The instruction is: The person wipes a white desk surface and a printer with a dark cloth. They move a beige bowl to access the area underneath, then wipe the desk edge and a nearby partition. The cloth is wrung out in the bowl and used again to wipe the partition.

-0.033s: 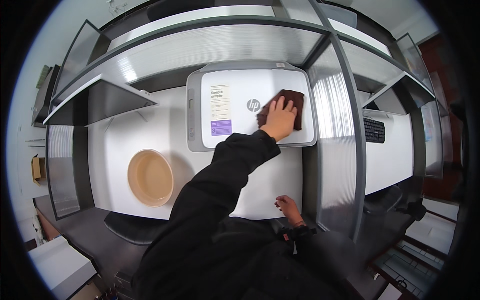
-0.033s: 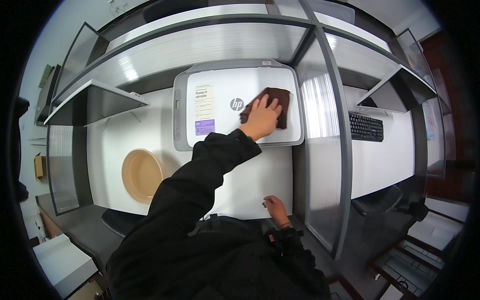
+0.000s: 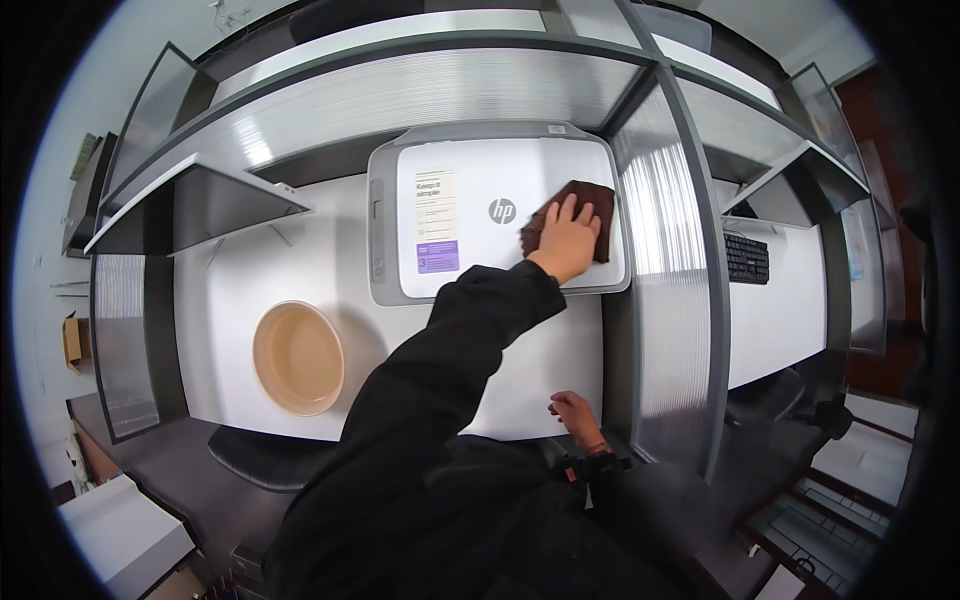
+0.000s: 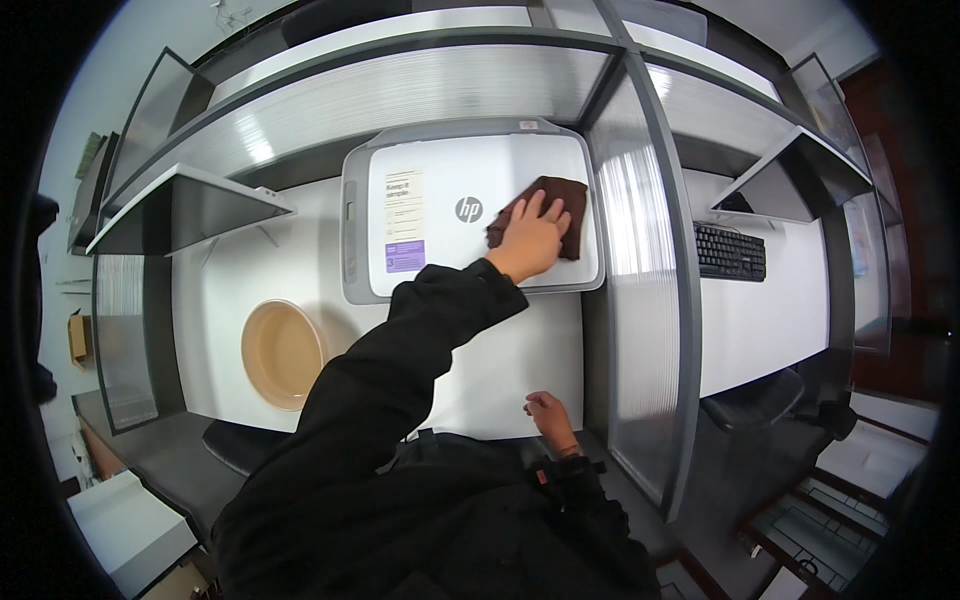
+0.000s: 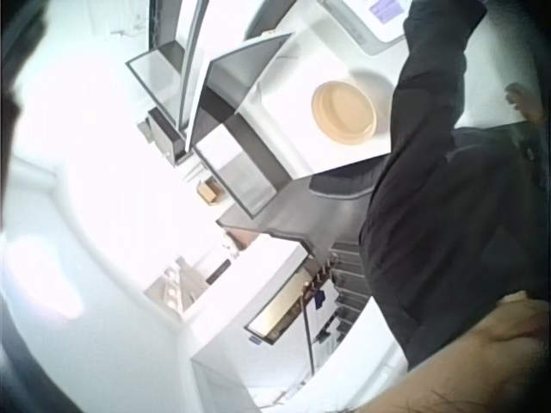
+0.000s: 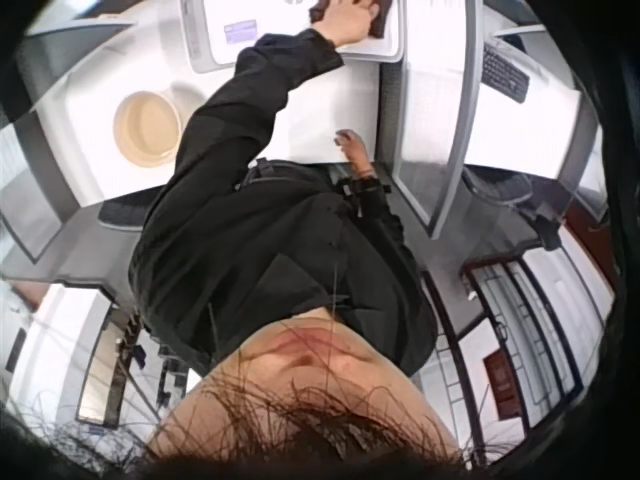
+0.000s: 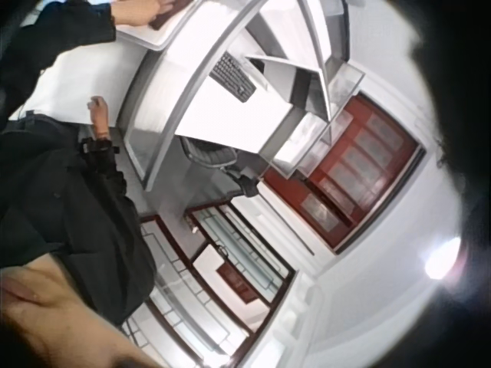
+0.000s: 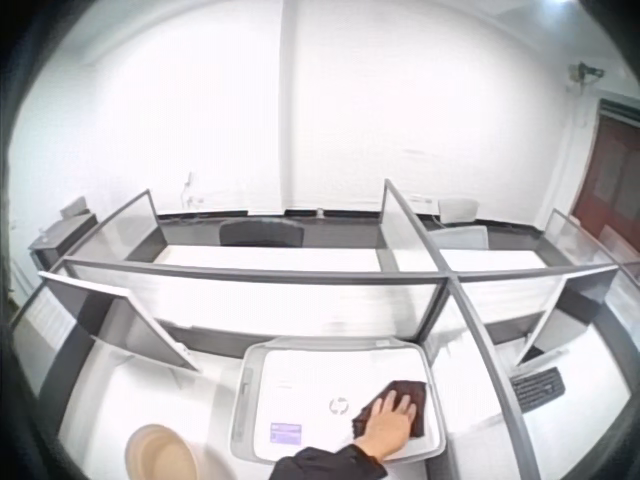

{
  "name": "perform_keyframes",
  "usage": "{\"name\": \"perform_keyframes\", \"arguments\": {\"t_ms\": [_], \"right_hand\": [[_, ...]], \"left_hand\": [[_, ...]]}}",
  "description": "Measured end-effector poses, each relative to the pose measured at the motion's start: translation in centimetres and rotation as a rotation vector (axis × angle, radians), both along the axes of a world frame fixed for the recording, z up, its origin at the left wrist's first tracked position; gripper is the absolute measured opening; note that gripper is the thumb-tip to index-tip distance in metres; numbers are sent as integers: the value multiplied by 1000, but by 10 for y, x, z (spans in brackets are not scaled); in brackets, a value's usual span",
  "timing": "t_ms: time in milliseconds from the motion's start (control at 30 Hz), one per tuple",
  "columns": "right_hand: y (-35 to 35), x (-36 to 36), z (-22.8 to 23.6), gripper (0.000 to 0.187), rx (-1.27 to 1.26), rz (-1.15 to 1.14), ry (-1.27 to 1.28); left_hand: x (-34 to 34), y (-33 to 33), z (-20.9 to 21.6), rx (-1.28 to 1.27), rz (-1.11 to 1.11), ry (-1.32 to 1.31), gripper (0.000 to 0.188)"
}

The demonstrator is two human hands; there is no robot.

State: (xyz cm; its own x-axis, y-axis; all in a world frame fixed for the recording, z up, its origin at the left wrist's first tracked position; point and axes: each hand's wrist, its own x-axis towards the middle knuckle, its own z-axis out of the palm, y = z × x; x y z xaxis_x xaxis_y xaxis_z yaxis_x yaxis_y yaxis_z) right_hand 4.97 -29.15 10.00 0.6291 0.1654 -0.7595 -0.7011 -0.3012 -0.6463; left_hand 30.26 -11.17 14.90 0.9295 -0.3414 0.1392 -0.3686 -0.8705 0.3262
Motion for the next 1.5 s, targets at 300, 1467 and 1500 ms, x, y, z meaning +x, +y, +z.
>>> {"name": "perform_keyframes", "arguments": {"t_ms": [300,1467,1500], "right_hand": [[-19,-8,-8,20,16,-103,102],[-2,11,-24,21,34,34,239],[-3,11,-22,21,41,27,223]], "left_hand": [[49,-32,4,16,55,163,51],[92,120,-3,59,494,-74,36],[95,107,-4,35,454,-129,37]]}}
